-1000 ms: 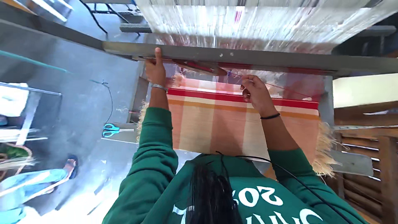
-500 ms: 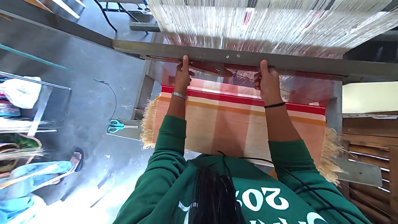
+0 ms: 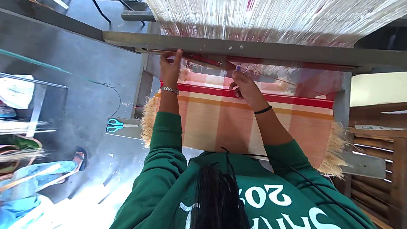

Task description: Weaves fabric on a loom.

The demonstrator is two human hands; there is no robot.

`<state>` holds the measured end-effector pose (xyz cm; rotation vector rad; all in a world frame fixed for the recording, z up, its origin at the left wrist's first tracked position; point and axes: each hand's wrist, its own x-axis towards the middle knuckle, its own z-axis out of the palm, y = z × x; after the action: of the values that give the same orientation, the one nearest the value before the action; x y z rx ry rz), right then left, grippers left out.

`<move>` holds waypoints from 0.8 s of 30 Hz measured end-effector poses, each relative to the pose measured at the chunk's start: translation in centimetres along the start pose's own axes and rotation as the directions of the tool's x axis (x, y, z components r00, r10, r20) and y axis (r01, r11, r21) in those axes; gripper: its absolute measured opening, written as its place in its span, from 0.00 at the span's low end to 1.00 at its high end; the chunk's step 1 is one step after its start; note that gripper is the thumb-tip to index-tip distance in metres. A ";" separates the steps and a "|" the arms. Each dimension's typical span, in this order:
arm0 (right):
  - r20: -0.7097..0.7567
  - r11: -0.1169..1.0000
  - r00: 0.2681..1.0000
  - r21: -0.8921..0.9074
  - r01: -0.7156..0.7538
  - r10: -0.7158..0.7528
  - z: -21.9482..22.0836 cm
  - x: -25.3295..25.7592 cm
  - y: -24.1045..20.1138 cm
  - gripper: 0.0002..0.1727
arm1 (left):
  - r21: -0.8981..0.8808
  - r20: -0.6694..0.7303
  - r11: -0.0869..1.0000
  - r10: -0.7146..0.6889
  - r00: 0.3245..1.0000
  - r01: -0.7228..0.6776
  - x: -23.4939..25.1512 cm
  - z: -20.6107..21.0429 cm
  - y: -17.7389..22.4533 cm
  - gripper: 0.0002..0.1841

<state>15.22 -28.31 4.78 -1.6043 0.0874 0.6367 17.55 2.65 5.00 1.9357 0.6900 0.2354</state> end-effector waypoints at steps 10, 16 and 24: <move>-0.029 0.998 1.000 0.070 0.000 0.002 3.1 1.4 -0.2 0.37 | 0.160 -0.172 0.977 0.166 0.971 -0.139 1.7 -1.6 -0.5 0.22; -0.078 0.992 0.989 -0.033 0.121 -0.123 3.5 1.3 0.4 0.37 | 0.136 0.247 0.986 -0.132 0.960 0.101 -0.7 1.2 0.2 0.27; -0.234 0.973 0.945 -0.027 0.228 -0.228 0.2 -2.4 2.7 0.33 | 0.327 0.130 0.945 -0.047 0.990 0.002 -1.8 3.8 -0.1 0.37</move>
<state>12.02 -29.25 3.43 -1.6553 0.0758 0.2652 17.73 -1.22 3.46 2.2331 0.6948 -0.0313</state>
